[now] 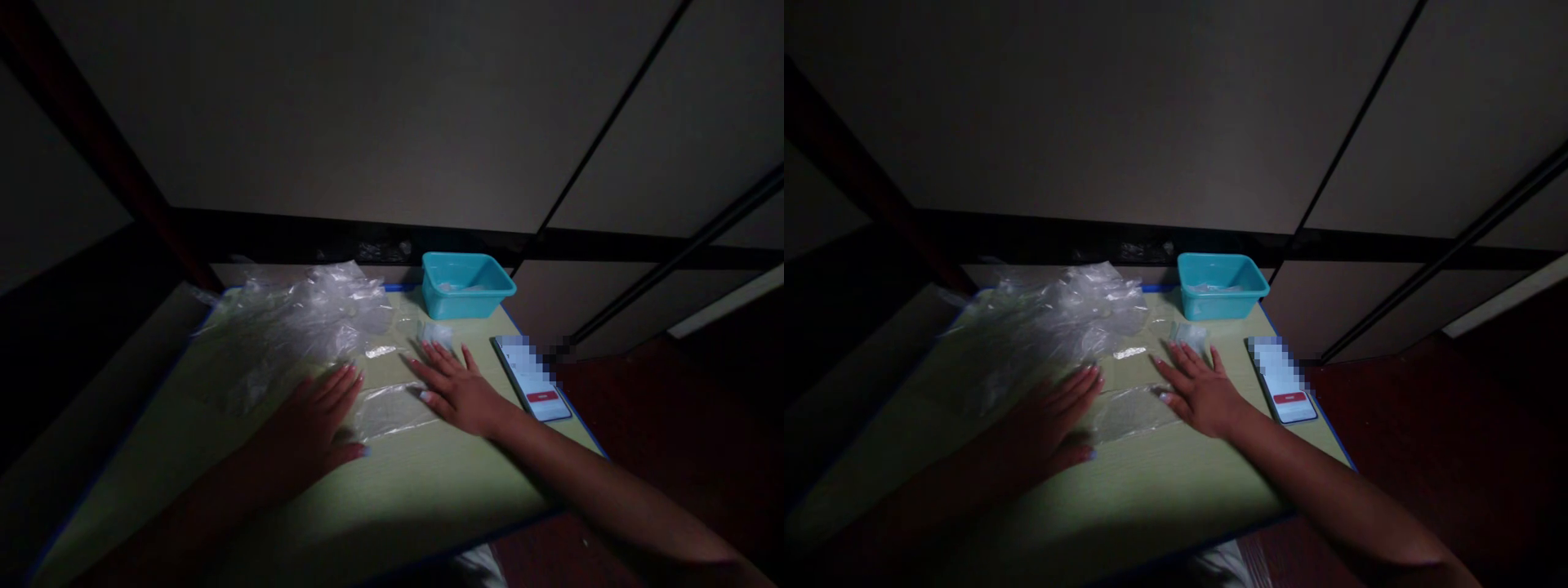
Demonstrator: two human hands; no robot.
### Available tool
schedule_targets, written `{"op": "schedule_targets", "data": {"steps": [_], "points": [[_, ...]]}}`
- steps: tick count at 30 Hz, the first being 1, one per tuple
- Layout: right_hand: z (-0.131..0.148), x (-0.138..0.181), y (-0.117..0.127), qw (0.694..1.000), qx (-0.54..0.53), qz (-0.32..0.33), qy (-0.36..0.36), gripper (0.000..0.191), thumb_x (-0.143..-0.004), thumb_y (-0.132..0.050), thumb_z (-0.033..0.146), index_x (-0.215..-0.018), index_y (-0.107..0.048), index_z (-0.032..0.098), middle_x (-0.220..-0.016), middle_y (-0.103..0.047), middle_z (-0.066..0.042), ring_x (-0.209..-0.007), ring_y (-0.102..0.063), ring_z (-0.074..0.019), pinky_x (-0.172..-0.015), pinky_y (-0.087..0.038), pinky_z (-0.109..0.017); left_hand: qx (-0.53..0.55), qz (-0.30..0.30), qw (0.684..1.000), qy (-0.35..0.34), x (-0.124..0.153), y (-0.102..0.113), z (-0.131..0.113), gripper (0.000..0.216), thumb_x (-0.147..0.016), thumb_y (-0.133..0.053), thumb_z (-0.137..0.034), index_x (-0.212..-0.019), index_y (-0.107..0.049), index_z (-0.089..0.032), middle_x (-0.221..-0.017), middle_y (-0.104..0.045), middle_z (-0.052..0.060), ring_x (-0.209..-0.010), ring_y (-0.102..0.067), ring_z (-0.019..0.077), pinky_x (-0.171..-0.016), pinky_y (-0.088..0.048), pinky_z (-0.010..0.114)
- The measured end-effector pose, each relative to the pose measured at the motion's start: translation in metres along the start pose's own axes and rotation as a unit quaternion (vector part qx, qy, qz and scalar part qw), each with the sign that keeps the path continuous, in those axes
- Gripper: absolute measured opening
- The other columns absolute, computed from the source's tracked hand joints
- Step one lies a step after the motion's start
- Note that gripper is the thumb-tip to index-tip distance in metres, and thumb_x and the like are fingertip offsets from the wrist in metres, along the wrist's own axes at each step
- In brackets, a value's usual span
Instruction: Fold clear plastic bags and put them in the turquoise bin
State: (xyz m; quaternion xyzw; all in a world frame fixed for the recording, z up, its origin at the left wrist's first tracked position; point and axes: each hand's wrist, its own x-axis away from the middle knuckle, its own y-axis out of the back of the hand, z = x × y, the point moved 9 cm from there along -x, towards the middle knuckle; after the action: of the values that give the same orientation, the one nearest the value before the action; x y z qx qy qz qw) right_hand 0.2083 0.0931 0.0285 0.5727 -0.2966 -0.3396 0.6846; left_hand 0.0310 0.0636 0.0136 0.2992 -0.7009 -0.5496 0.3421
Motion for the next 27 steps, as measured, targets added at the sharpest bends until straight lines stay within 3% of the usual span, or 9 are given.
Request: {"op": "schedule_targets", "data": {"steps": [4, 10, 15, 18, 20, 21, 23, 25, 27], "points": [[-0.035, 0.005, 0.019, 0.995, -0.018, -0.042, -0.094, 0.045, -0.086, -0.053, 0.050, -0.114, -0.056, 0.015, -0.119, -0.052, -0.016, -0.112, -0.045, -0.0286, -0.093, -0.038, -0.043, 0.019, -0.029, 0.996, -0.087, -0.019, 0.012, -0.007, 0.078, -0.090, -0.041, -0.055, -0.149, -0.012, -0.015, -0.154, -0.013, 0.014, -0.142, -0.016, 0.0288, -0.113, -0.018, 0.051], [-0.043, -0.004, 0.000, 0.994, -0.027, 0.015, -0.106, 0.041, -0.073, -0.070, 0.052, -0.092, -0.059, 0.017, -0.102, -0.055, -0.010, -0.095, -0.047, -0.0248, -0.079, -0.039, -0.035, 0.128, -0.014, 0.980, -0.150, -0.023, 0.001, -0.009, 0.080, -0.084, -0.057, -0.045, -0.149, -0.017, -0.019, -0.154, -0.017, 0.014, -0.141, -0.021, 0.0266, -0.112, -0.024, 0.044], [-0.041, -0.006, -0.003, 0.995, -0.041, 0.019, -0.087, 0.028, -0.076, -0.070, 0.042, -0.086, -0.062, 0.017, -0.098, -0.057, -0.009, -0.094, -0.048, -0.0234, -0.080, -0.038, -0.033, 0.307, -0.083, 0.943, -0.095, -0.020, 0.023, 0.009, 0.046, -0.085, -0.055, -0.036, -0.129, -0.052, -0.022, -0.145, -0.043, 0.008, -0.133, -0.039, 0.0253, -0.106, -0.037, 0.042], [-0.040, -0.004, -0.001, 0.996, -0.050, 0.009, -0.076, 0.022, -0.077, -0.070, 0.036, -0.085, -0.062, 0.017, -0.096, -0.058, -0.008, -0.093, -0.048, -0.0229, -0.080, -0.038, -0.033, 0.462, -0.080, 0.882, -0.037, -0.026, 0.025, 0.024, 0.041, -0.090, -0.043, -0.045, -0.119, -0.056, -0.019, -0.128, -0.059, 0.010, -0.109, -0.060, 0.0242, -0.088, -0.050, 0.038], [-0.040, -0.003, 0.000, 0.996, -0.055, 0.004, -0.075, 0.019, -0.078, -0.068, 0.034, -0.085, -0.062, 0.017, -0.095, -0.058, -0.008, -0.092, -0.048, -0.0227, -0.079, -0.037, -0.033, 0.514, -0.118, 0.850, 0.009, -0.029, 0.027, 0.039, 0.044, -0.092, -0.034, -0.048, -0.113, -0.057, -0.017, -0.113, -0.066, 0.010, -0.090, -0.066, 0.0215, -0.080, -0.052, 0.036], [-0.040, -0.002, 0.000, 0.996, -0.055, 0.003, -0.076, 0.018, -0.079, -0.067, 0.033, -0.085, -0.061, 0.017, -0.095, -0.058, -0.008, -0.092, -0.048, -0.0227, -0.079, -0.037, -0.033, 0.500, -0.151, 0.852, 0.030, -0.028, 0.031, 0.048, 0.044, -0.092, -0.032, -0.048, -0.107, -0.059, -0.017, -0.104, -0.068, 0.009, -0.083, -0.066, 0.0204, -0.077, -0.052, 0.035], [-0.039, -0.001, 0.000, 0.995, -0.053, 0.004, -0.080, 0.017, -0.080, -0.066, 0.033, -0.084, -0.061, 0.017, -0.094, -0.059, -0.008, -0.091, -0.048, -0.0227, -0.078, -0.037, -0.033, 0.399, -0.207, 0.891, 0.056, -0.025, 0.039, 0.057, 0.038, -0.091, -0.037, -0.046, -0.091, -0.061, -0.017, -0.086, -0.066, 0.005, -0.075, -0.062, 0.0193, -0.072, -0.049, 0.034], [-0.039, 0.000, 0.000, 0.995, -0.051, 0.002, -0.084, 0.015, -0.080, -0.065, 0.031, -0.084, -0.061, 0.017, -0.095, -0.059, -0.008, -0.090, -0.048, -0.0227, -0.078, -0.037, -0.033, 0.267, -0.211, 0.939, 0.044, -0.024, 0.042, 0.052, 0.028, -0.084, -0.050, -0.043, -0.076, -0.058, -0.018, -0.077, -0.060, 0.003, -0.073, -0.057, 0.0193, -0.069, -0.045, 0.032], [-0.038, 0.000, 0.000, 0.995, -0.048, 0.001, -0.088, 0.013, -0.080, -0.065, 0.029, -0.083, -0.061, 0.017, -0.096, -0.060, -0.008, -0.090, -0.048, -0.0227, -0.078, -0.037, -0.033, 0.177, -0.189, 0.966, 0.016, -0.024, 0.039, 0.042, 0.024, -0.076, -0.061, -0.040, -0.071, -0.054, -0.018, -0.078, -0.057, 0.003, -0.078, -0.054, 0.0210, -0.070, -0.042, 0.031]]}}
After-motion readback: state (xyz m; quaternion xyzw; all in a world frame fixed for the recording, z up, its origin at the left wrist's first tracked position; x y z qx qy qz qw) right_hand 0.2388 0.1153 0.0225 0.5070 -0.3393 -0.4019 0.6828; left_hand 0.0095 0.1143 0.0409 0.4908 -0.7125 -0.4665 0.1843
